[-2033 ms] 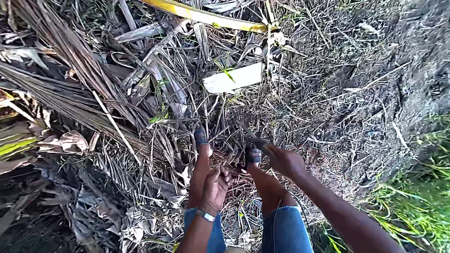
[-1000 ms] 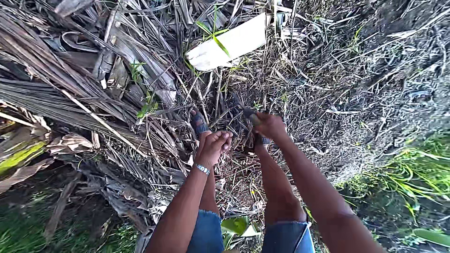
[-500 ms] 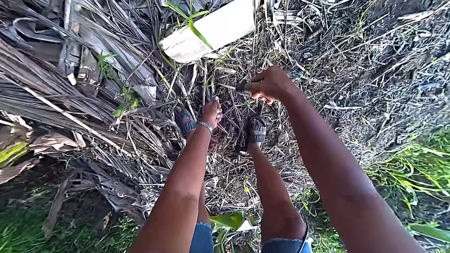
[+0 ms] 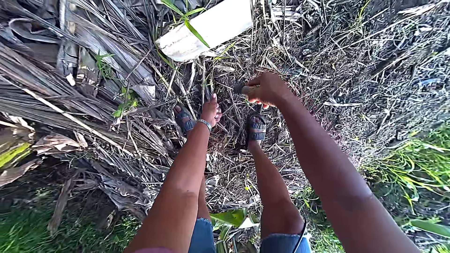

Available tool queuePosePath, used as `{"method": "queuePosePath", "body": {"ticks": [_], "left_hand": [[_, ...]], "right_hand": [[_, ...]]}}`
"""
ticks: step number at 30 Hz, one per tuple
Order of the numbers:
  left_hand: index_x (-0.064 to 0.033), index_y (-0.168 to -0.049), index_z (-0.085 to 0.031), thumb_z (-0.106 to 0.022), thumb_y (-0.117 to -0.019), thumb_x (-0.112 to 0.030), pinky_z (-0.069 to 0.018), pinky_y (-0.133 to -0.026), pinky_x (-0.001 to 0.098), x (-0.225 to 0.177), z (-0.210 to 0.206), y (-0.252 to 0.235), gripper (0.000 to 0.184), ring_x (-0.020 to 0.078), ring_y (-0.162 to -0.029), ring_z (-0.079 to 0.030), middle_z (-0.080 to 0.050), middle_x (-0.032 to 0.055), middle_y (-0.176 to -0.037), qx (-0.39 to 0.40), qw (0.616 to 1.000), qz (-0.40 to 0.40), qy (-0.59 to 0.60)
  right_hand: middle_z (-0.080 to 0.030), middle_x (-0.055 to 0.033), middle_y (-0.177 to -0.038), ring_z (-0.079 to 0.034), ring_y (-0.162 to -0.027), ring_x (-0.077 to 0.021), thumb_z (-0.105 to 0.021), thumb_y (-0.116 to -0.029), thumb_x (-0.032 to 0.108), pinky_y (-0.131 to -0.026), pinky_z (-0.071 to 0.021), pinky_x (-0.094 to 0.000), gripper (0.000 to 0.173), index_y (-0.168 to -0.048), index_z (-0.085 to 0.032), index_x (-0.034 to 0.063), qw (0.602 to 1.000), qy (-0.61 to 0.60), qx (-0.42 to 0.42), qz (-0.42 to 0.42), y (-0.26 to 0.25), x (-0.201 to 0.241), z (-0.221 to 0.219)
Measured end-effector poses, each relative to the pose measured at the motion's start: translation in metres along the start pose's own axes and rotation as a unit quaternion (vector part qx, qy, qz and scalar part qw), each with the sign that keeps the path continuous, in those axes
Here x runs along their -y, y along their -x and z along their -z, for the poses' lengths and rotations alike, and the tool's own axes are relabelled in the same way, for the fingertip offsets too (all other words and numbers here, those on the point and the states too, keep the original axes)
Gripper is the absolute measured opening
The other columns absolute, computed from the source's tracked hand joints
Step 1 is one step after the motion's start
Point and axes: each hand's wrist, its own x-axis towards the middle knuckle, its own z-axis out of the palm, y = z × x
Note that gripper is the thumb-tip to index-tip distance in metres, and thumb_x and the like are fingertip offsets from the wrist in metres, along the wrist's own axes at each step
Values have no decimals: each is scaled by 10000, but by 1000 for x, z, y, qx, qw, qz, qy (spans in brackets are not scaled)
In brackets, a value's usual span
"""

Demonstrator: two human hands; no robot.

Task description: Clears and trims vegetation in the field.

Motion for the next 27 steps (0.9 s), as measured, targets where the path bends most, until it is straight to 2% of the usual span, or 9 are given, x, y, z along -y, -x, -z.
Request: {"method": "queuePosePath", "body": {"ticks": [3,4,7,9,12,18,20,23,27], "left_hand": [[-183,-775,-393,-388,-1101,-489,-256,-374,198,10,10,27,447,43,-390,-265,-297,-80,-527,19,999,-23,-33],[-183,-770,-405,-406,-1095,-493,-262,-380,205,17,17,40,449,47,-396,-267,-302,-80,-533,22,998,-33,-43],[-166,-781,-451,-417,-1081,-533,-290,-403,221,41,48,78,475,67,-417,-300,-330,-62,-550,26,998,-35,-49],[-157,-781,-460,-405,-1098,-479,-301,-402,219,57,76,101,455,60,-422,-313,-347,-64,-560,18,999,-33,-37],[-131,-852,-476,-411,-1114,-402,-293,-401,221,65,113,140,383,65,-426,-296,-344,-56,-576,-25,1000,-11,-8],[-172,-695,-384,-380,-1124,-388,-248,-374,217,53,170,182,481,63,-378,-253,-291,-65,-500,-29,997,0,75],[-177,-678,-375,-378,-1125,-385,-247,-373,212,44,183,199,493,59,-376,-257,-299,-66,-494,-21,995,-5,93],[-181,-667,-371,-361,-1129,-380,-247,-373,207,23,204,212,503,54,-376,-260,-294,-69,-490,7,994,-35,104],[-175,-666,-375,-352,-1132,-372,-247,-367,204,9,230,217,506,54,-370,-257,-299,-66,-488,12,987,-48,152]], "right_hand": [[-716,-215,-1126,-708,-956,-421,-758,-902,286,-796,-548,-685,499,-1378,-650,179,998,57,30,16,10,2,-22],[-710,-229,-1123,-691,-1005,-453,-723,-918,294,-804,-521,-712,458,-1353,-650,171,996,77,25,24,21,3,-35],[-733,-229,-1017,-703,-947,-478,-662,-948,288,-738,-526,-712,470,-1408,-607,209,993,107,-36,35,71,4,-71],[-721,-234,-1138,-687,-1044,-473,-638,-948,287,-839,-516,-705,605,-1538,-502,277,994,107,-23,-2,109,4,-85],[-675,-226,-1292,-677,-1099,-462,-610,-946,337,-886,-513,-688,638,-1567,-463,313,992,122,-20,-39,147,11,-100],[-693,-185,-1284,-655,-1181,-423,-662,-897,275,-946,-502,-682,653,-1532,-512,295,993,34,-41,-104,85,37,-150],[-692,-176,-1288,-659,-1173,-406,-692,-883,279,-962,-504,-672,645,-1510,-542,295,988,-58,-69,-124,93,45,-155],[-699,-174,-1278,-670,-1151,-409,-706,-892,323,-939,-509,-677,635,-1506,-545,318,979,-84,-103,-154,119,77,-136],[-700,-218,-1223,-690,-1073,-408,-711,-884,214,-907,-537,-648,630,-1494,-557,170,971,-145,-146,-122,92,87,-144]]}}
